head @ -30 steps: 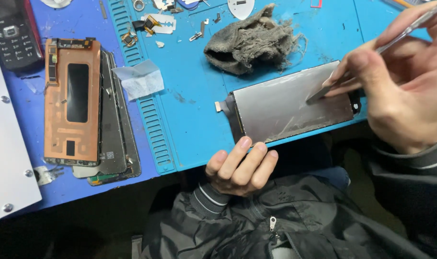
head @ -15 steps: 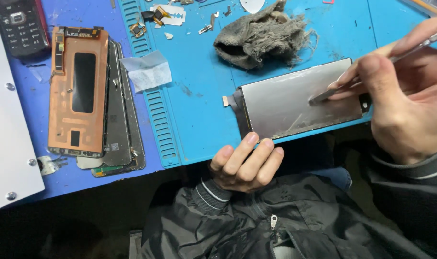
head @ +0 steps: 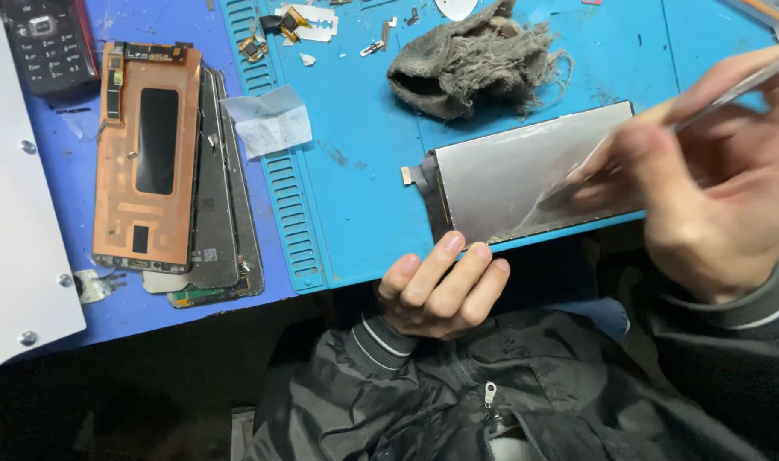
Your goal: Cleaning a mobile phone screen using a cloth and a cleaning solution, then scraping the edges with a tool.
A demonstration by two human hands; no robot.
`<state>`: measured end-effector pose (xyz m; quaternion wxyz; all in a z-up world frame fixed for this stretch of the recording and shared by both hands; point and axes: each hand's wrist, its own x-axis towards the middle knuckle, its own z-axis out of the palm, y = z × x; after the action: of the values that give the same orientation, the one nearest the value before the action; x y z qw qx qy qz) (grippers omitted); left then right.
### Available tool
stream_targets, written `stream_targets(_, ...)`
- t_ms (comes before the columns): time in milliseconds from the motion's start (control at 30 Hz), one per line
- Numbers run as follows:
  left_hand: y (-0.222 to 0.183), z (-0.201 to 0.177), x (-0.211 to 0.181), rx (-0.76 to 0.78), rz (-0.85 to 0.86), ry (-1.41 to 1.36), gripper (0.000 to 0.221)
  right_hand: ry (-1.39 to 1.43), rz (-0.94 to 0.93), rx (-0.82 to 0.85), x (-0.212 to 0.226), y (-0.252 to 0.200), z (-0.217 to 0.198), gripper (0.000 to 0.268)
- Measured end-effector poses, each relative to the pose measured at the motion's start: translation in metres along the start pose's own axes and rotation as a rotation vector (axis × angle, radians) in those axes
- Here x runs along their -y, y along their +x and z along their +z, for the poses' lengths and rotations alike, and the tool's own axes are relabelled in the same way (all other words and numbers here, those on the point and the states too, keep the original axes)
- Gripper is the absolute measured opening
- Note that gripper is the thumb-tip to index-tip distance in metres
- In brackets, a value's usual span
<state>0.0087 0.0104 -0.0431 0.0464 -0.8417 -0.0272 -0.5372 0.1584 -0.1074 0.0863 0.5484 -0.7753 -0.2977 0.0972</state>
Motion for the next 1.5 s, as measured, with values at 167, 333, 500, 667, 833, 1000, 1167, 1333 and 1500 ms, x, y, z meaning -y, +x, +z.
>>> stream_targets(167,0.001,-0.002,0.001,0.007,0.009,-0.004,0.010,0.014,-0.004,-0.015,-0.001,-0.003,-0.002,0.028)
stream_targets(333,0.000,0.000,-0.001,0.005,-0.007,-0.019,0.010,0.048,-0.102,0.013,0.000,-0.006,0.003,0.019)
stream_targets(500,0.000,-0.001,-0.001,0.012,-0.008,-0.012,0.010,0.063,-0.219,0.071,0.006,-0.004,0.006,0.023)
stream_targets(667,-0.001,-0.004,-0.001,0.039,0.006,-0.005,0.011,0.052,-0.138,0.032,-0.004,-0.007,0.001,0.025)
stream_targets(833,-0.001,-0.002,-0.001,0.025,-0.005,-0.010,0.010,0.057,-0.120,0.031,0.005,-0.008,0.005,0.020)
stream_targets(1000,-0.001,0.000,-0.002,0.005,-0.011,-0.011,0.010,0.013,-0.365,0.089,0.001,-0.007,0.005,0.025)
stream_targets(1167,0.000,-0.001,-0.002,0.011,-0.017,-0.006,0.010,0.057,-0.250,0.065,0.011,-0.008,0.013,0.026)
stream_targets(1333,-0.002,0.001,-0.003,-0.002,-0.012,-0.011,0.010,0.050,-0.168,0.027,0.001,-0.010,0.005,0.021)
stream_targets(1500,-0.001,0.000,-0.002,0.004,-0.011,-0.003,0.010,0.039,-0.374,0.143,0.008,-0.005,0.008,0.023)
